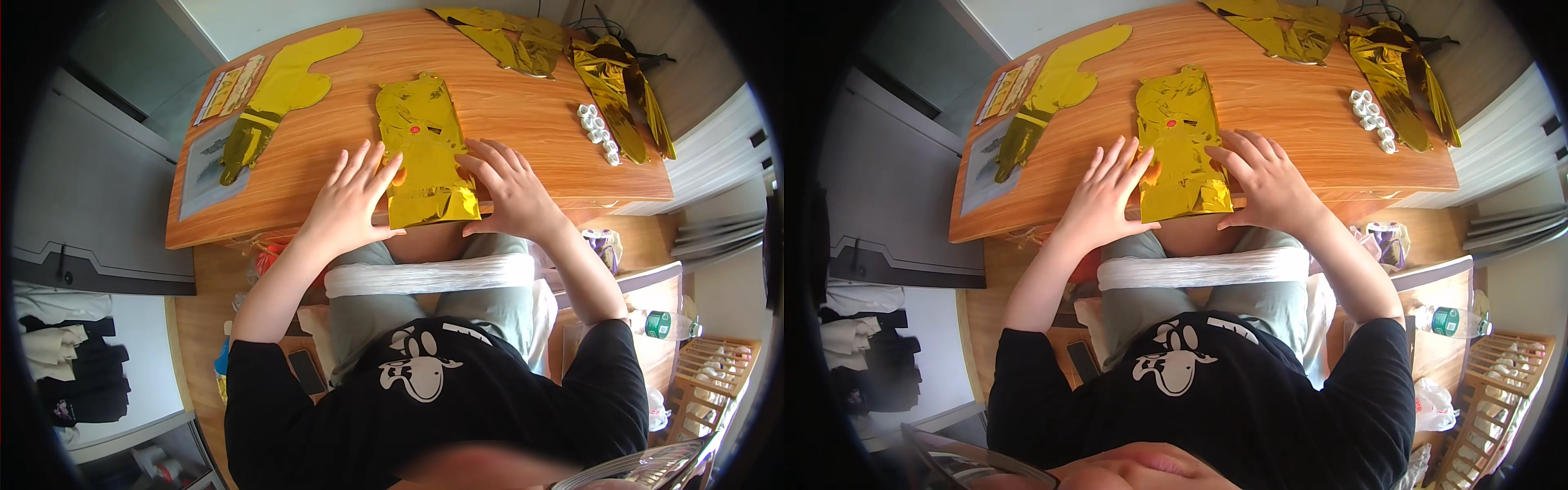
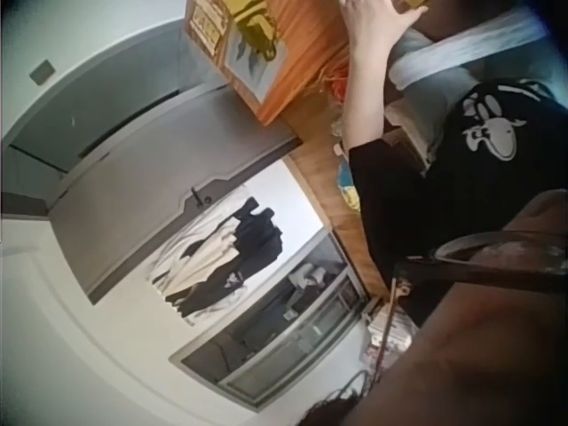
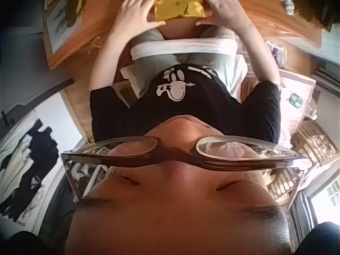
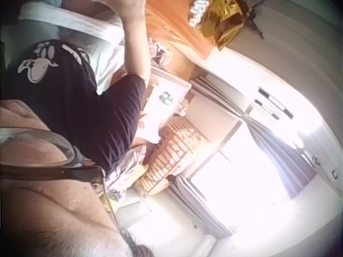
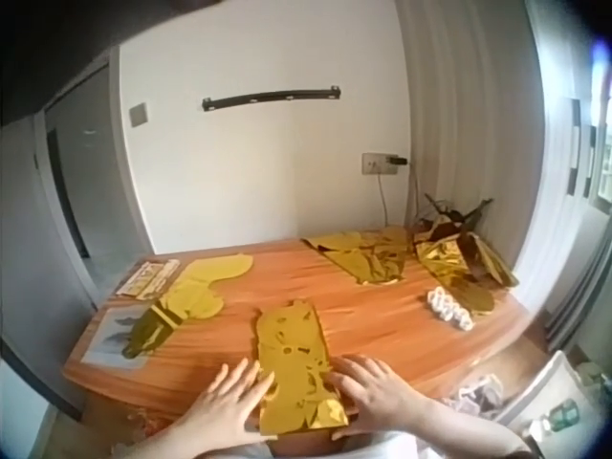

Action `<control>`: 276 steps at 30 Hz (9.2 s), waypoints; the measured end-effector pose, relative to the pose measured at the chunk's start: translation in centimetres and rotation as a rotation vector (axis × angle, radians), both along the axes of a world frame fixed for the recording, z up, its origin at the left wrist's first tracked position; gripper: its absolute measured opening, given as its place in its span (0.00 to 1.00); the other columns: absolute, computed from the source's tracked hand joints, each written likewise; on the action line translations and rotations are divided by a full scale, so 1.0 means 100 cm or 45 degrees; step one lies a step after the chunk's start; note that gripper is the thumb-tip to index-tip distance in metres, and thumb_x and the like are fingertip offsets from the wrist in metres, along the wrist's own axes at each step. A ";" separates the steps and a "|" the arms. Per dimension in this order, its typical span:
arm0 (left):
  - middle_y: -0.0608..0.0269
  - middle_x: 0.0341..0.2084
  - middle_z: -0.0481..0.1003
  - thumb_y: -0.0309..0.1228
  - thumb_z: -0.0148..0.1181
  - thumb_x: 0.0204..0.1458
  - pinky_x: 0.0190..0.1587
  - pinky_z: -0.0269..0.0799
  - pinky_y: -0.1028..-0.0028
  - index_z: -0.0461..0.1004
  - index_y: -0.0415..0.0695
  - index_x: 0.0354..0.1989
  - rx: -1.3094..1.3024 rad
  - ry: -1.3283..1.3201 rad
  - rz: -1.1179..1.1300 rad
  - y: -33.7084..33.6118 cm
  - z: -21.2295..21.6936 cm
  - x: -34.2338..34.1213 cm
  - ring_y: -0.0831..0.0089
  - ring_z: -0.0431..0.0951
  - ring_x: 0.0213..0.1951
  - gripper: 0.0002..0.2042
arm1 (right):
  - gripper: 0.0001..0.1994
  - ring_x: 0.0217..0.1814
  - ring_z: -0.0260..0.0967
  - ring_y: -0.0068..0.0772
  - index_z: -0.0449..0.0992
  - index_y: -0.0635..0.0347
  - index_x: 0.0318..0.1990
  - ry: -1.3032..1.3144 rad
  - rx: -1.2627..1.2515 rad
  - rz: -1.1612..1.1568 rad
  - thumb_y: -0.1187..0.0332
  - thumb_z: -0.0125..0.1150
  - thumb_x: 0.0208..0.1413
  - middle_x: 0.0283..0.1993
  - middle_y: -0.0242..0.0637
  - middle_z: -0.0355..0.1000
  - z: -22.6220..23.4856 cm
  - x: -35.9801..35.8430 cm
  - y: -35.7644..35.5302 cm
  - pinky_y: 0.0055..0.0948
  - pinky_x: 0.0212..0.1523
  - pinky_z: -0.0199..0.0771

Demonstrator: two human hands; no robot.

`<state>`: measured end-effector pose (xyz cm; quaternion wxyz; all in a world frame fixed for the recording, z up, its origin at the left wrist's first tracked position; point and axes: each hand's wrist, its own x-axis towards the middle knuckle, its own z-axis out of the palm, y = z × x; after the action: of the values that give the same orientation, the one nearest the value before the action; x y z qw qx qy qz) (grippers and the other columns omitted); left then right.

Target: Folding a gold-colored foil balloon on a desk.

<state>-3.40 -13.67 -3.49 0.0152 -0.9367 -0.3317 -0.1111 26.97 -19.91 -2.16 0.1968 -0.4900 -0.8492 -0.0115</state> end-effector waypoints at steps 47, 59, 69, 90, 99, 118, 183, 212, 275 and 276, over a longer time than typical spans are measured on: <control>0.58 0.68 0.67 0.23 0.68 0.44 0.68 0.67 0.62 0.67 0.46 0.68 -0.153 -0.207 -0.102 0.008 -0.004 0.004 0.59 0.65 0.70 0.36 | 0.27 0.69 0.65 0.51 0.68 0.61 0.62 0.193 -0.044 0.273 0.75 0.62 0.51 0.66 0.45 0.69 -0.005 -0.004 0.019 0.44 0.67 0.66; 0.51 0.65 0.69 0.20 0.55 0.53 0.68 0.68 0.62 0.67 0.42 0.67 -0.225 -0.315 -0.133 0.014 -0.005 0.000 0.56 0.67 0.68 0.28 | 0.18 0.58 0.72 0.55 0.77 0.64 0.53 0.442 -0.212 0.173 0.80 0.59 0.53 0.52 0.50 0.77 -0.009 0.001 0.029 0.43 0.61 0.72; 0.51 0.46 0.76 0.33 0.58 0.63 0.45 0.75 0.61 0.79 0.38 0.45 -0.181 -0.743 -0.043 0.027 -0.007 0.011 0.51 0.79 0.43 0.11 | 0.12 0.38 0.74 0.56 0.77 0.64 0.48 0.565 -0.391 -0.120 0.65 0.61 0.64 0.33 0.54 0.74 -0.001 -0.006 0.044 0.41 0.40 0.73; 0.55 0.37 0.80 0.32 0.67 0.58 0.47 0.75 0.69 0.74 0.38 0.53 -0.786 -0.579 0.119 0.039 0.010 0.009 0.68 0.80 0.40 0.17 | 0.17 0.41 0.77 0.31 0.74 0.64 0.55 0.807 -0.607 -0.257 0.67 0.67 0.61 0.39 0.46 0.80 0.004 -0.014 0.046 0.29 0.43 0.74; 0.60 0.56 0.73 0.24 0.68 0.49 0.62 0.71 0.62 0.74 0.45 0.58 -0.305 -0.344 -0.256 0.013 0.003 -0.008 0.58 0.73 0.59 0.24 | 0.15 0.56 0.73 0.49 0.78 0.60 0.49 0.393 -0.064 0.273 0.77 0.65 0.51 0.53 0.42 0.77 -0.014 0.001 0.017 0.42 0.57 0.74; 0.62 0.48 0.74 0.23 0.68 0.44 0.55 0.74 0.62 0.77 0.49 0.58 -0.111 -0.331 -0.192 0.006 0.002 0.007 0.60 0.75 0.51 0.27 | 0.17 0.57 0.72 0.45 0.79 0.55 0.54 0.217 0.033 0.204 0.72 0.63 0.55 0.55 0.38 0.76 -0.013 -0.004 0.011 0.39 0.58 0.71; 0.62 0.78 0.45 0.58 0.41 0.67 0.77 0.36 0.46 0.50 0.64 0.77 -0.121 0.196 -0.209 0.094 -0.009 0.064 0.54 0.41 0.78 0.32 | 0.18 0.33 0.76 0.33 0.70 0.63 0.49 0.788 -0.408 -0.479 0.70 0.71 0.54 0.30 0.39 0.78 -0.013 -0.011 0.052 0.31 0.37 0.73; 0.46 0.76 0.47 0.56 0.47 0.66 0.78 0.36 0.50 0.51 0.49 0.75 -0.260 -0.047 -0.196 0.093 -0.008 0.058 0.51 0.44 0.77 0.35 | 0.45 0.84 0.39 0.45 0.49 0.58 0.77 0.007 -0.183 -0.261 0.31 0.38 0.65 0.80 0.47 0.49 -0.028 -0.041 0.104 0.49 0.80 0.37; 0.52 0.77 0.48 0.65 0.39 0.64 0.77 0.26 0.46 0.43 0.49 0.79 -0.264 0.060 -0.017 0.093 0.022 0.082 0.59 0.42 0.78 0.43 | 0.33 0.77 0.54 0.47 0.67 0.59 0.68 0.014 -0.107 0.041 0.44 0.54 0.65 0.74 0.44 0.61 -0.030 0.011 0.109 0.48 0.77 0.48; 0.52 0.77 0.48 0.65 0.39 0.64 0.77 0.26 0.46 0.43 0.49 0.79 -0.264 0.061 -0.018 0.088 0.017 0.085 0.59 0.42 0.78 0.43 | 0.32 0.77 0.54 0.47 0.67 0.59 0.68 0.036 -0.115 0.049 0.45 0.55 0.65 0.74 0.44 0.61 -0.030 0.013 0.110 0.48 0.77 0.48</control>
<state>5.15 -4.83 -1.75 -0.0748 -0.9380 -0.3342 -0.0540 28.23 -8.95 -5.13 0.1868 -0.4820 -0.8552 0.0376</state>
